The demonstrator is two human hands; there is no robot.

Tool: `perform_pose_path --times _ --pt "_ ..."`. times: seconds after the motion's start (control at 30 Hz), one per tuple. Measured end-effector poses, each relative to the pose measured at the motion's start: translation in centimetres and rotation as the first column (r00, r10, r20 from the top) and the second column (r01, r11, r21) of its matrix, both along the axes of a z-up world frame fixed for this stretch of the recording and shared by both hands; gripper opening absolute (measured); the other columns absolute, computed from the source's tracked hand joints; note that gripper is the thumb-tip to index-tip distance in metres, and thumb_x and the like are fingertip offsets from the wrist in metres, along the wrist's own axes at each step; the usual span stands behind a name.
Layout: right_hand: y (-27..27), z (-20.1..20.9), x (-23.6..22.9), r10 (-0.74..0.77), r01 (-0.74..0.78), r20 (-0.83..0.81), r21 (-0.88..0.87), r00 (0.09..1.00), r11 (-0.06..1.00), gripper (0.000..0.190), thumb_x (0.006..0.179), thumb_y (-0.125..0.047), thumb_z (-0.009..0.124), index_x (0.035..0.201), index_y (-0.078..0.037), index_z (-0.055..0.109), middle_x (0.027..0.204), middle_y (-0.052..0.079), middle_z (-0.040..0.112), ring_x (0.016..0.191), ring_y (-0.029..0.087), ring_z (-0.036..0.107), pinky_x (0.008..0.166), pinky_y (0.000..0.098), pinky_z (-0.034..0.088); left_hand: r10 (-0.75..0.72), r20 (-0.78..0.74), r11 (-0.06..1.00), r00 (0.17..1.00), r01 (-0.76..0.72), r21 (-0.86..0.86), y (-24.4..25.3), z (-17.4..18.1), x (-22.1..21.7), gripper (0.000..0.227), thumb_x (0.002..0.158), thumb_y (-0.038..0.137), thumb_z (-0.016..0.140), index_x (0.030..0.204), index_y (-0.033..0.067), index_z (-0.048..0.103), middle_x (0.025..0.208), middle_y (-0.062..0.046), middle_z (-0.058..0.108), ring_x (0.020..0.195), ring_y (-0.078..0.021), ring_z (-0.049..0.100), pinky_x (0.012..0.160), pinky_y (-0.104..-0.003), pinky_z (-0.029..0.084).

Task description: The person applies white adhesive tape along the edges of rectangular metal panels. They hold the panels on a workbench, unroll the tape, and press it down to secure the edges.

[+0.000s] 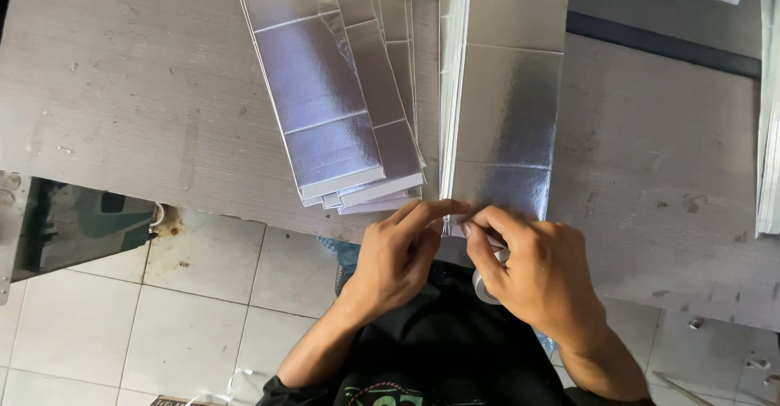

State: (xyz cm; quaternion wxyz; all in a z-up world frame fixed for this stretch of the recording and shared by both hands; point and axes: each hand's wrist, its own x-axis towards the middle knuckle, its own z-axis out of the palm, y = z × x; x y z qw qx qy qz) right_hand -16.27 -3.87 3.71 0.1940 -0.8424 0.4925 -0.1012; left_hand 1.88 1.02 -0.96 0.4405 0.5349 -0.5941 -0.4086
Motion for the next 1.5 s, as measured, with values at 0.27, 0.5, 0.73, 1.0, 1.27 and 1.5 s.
perform_pose_path --times 0.27,0.5,0.73,1.0,1.27,1.5 --pt "0.3 0.0 0.4 0.038 -0.050 -0.153 -0.079 0.987 0.996 0.020 0.100 -0.031 0.059 0.083 -0.019 0.060 0.062 -0.004 0.062 0.049 0.024 0.061 0.044 0.0412 0.044 0.070 0.123 0.996 0.990 -0.077 0.051 -0.6 -0.1 -0.8 0.025 0.093 0.017 0.064 0.116 0.0246 0.068 0.076 0.007 0.059 0.051 -0.0106 0.048 0.054 -0.029 0.044" --pt "-0.4 2.5 0.3 0.045 -0.070 -0.462 -0.037 0.886 0.997 0.037 0.104 -0.053 0.044 0.113 -0.023 0.062 0.090 0.002 0.076 0.054 0.036 0.073 0.041 0.0500 0.056 0.087 0.165 0.996 0.982 -0.091 0.015 -0.8 -0.1 -0.9 0.023 0.089 0.014 0.068 0.109 0.0241 0.068 0.070 0.006 0.057 0.051 -0.0100 0.049 0.053 -0.029 0.044" --pt "-3.6 3.6 -6.1 0.118 0.092 -0.545 0.342 0.830 0.935 0.031 0.096 -0.059 0.055 0.095 -0.030 0.065 0.065 -0.011 0.078 0.050 0.019 0.068 0.057 0.0374 0.055 0.068 0.148 0.993 0.987 -0.081 0.088 -0.8 0.7 -0.8 0.019 0.092 0.017 0.066 0.108 0.0257 0.069 0.069 0.008 0.053 0.052 -0.0084 0.045 0.056 -0.027 0.043" --pt "-5.2 1.0 -8.1 0.105 -0.096 0.020 0.606 0.994 0.790 0.046 0.103 -0.038 0.064 0.066 -0.013 0.054 0.051 -0.005 0.033 0.046 0.010 0.031 0.050 0.0286 0.030 0.081 0.125 0.992 0.989 -0.093 0.090 -0.9 0.9 -0.9 0.020 0.090 0.012 0.068 0.107 0.0224 0.070 0.067 0.008 0.047 0.054 -0.0082 0.039 0.055 -0.024 0.039" --pt "-4.7 1.3 -8.1 -0.035 -0.035 0.109 0.582 0.993 0.812 0.038 0.096 -0.035 0.067 0.067 -0.011 0.067 0.046 -0.003 0.049 0.044 0.010 0.039 0.048 0.0258 0.037 0.084 0.096 0.991 0.992 -0.093 0.092 -0.9 1.0 -1.0 0.021 0.089 0.009 0.068 0.107 0.0202 0.071 0.067 0.007 0.048 0.055 -0.0078 0.042 0.056 -0.023 0.041" --pt "-4.6 0.7 -8.0 -0.033 -0.038 0.128 0.516 0.991 0.856 0.041 0.096 -0.033 0.067 0.062 -0.011 0.057 0.048 -0.004 0.046 0.047 0.009 0.035 0.049 0.0274 0.033 0.092 0.105 0.992 0.990 -0.101 0.080 -0.9 1.0 -1.1 0.022 0.089 0.009 0.067 0.107 0.0201 0.071 0.066 0.006 0.046 0.056 -0.0087 0.042 0.057 -0.025 0.041"
